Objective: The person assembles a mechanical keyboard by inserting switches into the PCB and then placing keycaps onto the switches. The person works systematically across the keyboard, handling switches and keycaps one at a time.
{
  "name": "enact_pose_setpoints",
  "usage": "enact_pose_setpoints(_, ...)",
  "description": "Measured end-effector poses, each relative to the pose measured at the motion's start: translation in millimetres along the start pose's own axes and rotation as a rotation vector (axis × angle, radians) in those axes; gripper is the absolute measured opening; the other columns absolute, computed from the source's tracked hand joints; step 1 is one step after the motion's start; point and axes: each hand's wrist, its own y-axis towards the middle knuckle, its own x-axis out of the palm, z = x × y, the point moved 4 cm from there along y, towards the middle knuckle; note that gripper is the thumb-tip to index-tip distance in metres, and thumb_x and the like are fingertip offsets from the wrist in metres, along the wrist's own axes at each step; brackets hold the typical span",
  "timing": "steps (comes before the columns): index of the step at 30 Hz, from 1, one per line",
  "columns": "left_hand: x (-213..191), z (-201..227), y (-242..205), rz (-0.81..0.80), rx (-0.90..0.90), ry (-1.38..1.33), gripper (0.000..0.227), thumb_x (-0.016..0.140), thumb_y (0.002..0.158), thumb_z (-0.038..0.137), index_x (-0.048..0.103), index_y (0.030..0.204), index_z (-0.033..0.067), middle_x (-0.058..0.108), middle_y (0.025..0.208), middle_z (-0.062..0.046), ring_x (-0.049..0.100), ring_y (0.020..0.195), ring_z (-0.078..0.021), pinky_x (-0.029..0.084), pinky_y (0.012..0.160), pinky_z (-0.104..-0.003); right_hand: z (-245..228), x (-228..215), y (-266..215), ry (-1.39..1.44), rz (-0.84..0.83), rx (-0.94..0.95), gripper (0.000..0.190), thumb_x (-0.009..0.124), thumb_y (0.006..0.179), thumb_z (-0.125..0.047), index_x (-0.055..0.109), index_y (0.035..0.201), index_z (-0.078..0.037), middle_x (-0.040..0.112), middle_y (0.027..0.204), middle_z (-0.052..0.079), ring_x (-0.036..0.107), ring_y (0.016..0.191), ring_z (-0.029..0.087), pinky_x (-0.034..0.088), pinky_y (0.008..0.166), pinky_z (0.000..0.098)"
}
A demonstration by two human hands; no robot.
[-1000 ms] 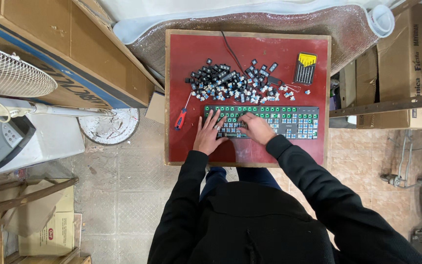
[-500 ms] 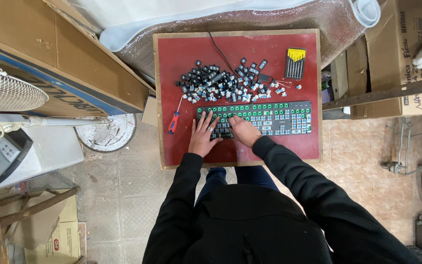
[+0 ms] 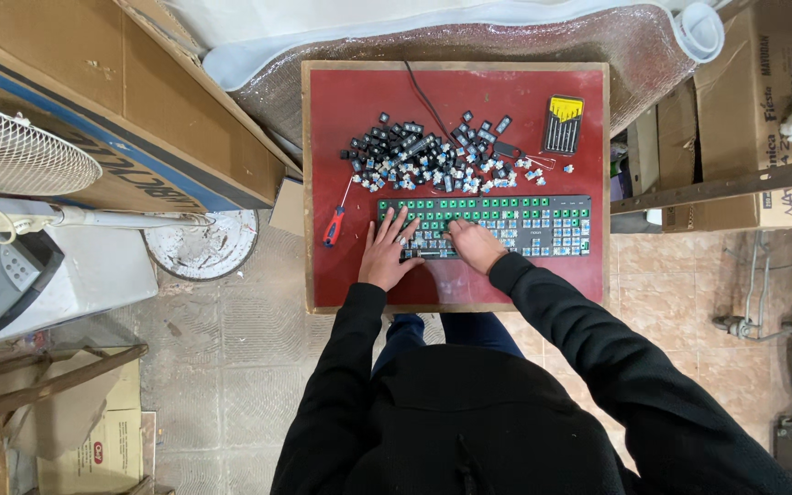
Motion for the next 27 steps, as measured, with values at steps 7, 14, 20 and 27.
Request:
enact_pose_setpoints(7,8,-3,-2,0.033,0.034,0.003,0.089,0.068,0.111,0.057,0.017,0.183,0.0465,0.001,0.194,0.011,-0.005,0.179,-0.0223,0.008,0.144,-0.064,2,-16,-12,0.287,-0.012,0.305,0.034,0.055,0.121,-0.043,0.065,0.125,-0.011,0.074,0.106,0.015,0.080,0.098,0.048,0.064,0.087,0.0605)
enact_pose_setpoints(14,20,-16,3,0.197,0.091,-0.021,0.052,0.048,0.122,0.051,0.044,0.173,0.0467,0.029,0.188,0.007,0.015,0.178,-0.0250,0.019,0.141,-0.066,7,-13,-35,1.467,0.155,0.766,0.010,0.073,0.109,-0.008,0.066,0.116,-0.006,0.069,0.099,0.007,0.079,0.073,0.021,0.061,0.052,0.0275)
enact_pose_setpoints(20,9,-34,61,0.266,0.048,0.038,0.045,0.049,0.120,0.061,0.060,0.161,0.0459,0.073,0.139,0.007,0.058,0.148,-0.0131,0.036,0.133,-0.057,12,-19,-68,1.579,0.146,0.901,0.048,0.076,0.114,-0.048,0.073,0.117,0.000,0.075,0.104,0.015,0.082,0.088,0.024,0.069,0.068,0.0330)
enact_pose_setpoints(27,-70,-6,85,0.274,-0.020,-0.059,0.075,0.063,0.120,0.036,0.022,0.182,0.0414,0.070,0.152,-0.014,0.067,0.146,-0.0331,0.052,0.116,-0.059,10,-22,-54,1.372,0.164,0.685,0.023,0.077,0.112,-0.018,0.063,0.109,-0.001,0.079,0.100,0.017,0.079,0.079,0.017,0.064,0.062,0.0255)
